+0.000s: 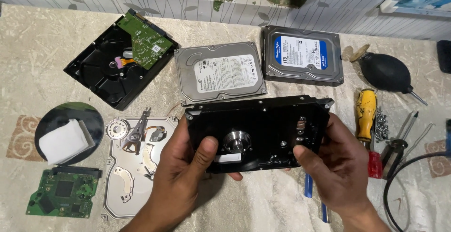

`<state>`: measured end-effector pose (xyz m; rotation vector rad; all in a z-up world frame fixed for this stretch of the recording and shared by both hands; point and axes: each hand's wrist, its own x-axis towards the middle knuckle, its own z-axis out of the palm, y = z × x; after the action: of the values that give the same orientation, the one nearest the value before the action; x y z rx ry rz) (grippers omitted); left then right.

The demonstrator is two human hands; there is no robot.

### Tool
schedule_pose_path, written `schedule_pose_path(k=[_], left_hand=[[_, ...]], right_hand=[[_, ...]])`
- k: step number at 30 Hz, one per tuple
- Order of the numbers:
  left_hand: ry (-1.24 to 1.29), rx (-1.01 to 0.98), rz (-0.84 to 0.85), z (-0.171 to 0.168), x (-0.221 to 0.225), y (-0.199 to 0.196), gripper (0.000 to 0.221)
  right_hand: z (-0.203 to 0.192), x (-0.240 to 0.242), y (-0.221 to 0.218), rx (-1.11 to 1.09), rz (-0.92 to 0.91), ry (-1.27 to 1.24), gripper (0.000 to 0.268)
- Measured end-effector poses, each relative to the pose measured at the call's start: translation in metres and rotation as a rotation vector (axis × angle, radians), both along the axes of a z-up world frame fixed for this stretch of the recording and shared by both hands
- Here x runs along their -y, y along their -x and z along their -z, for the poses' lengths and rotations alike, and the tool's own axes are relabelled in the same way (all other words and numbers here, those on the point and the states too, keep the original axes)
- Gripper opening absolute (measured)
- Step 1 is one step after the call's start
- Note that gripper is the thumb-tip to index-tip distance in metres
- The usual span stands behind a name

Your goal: The person is performing maintenance on hard drives, including inspecting a PCB with a small tool and cleaning the internal platter area with a cloth and a sponge.

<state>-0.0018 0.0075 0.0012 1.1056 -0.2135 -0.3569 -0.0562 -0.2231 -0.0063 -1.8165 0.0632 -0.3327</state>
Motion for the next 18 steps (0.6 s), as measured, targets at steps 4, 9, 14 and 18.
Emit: schedule_pose_path(k=[4,9,14,18], left_hand=[[0.045,-0.018,0.007,-0.0009,0.0007,-0.0001,0.052],[0.025,-0.029,0.016,-0.0012,0.0005,-0.0003,0.055],[0.367,-0.201,0.079,0.0000,0.0032,-0.0004,0.053],[0.289,-0.315,0.122,0.0046,-0.0036,-0.0006,0.053]], right_hand=[[0.0014,0.0020,0.0010,-0.022,0.014,-0.009,0.029],[-0.0001,0.0011,-0.0003,0.001,-0.012,-0.002,0.032],[0.0032,0.0016,-0.0029,-0.034,-0.006,-0.242,0.037],[0.0084,0.0060,-0.0071,-0.072,0.073,-0.415,0.044]])
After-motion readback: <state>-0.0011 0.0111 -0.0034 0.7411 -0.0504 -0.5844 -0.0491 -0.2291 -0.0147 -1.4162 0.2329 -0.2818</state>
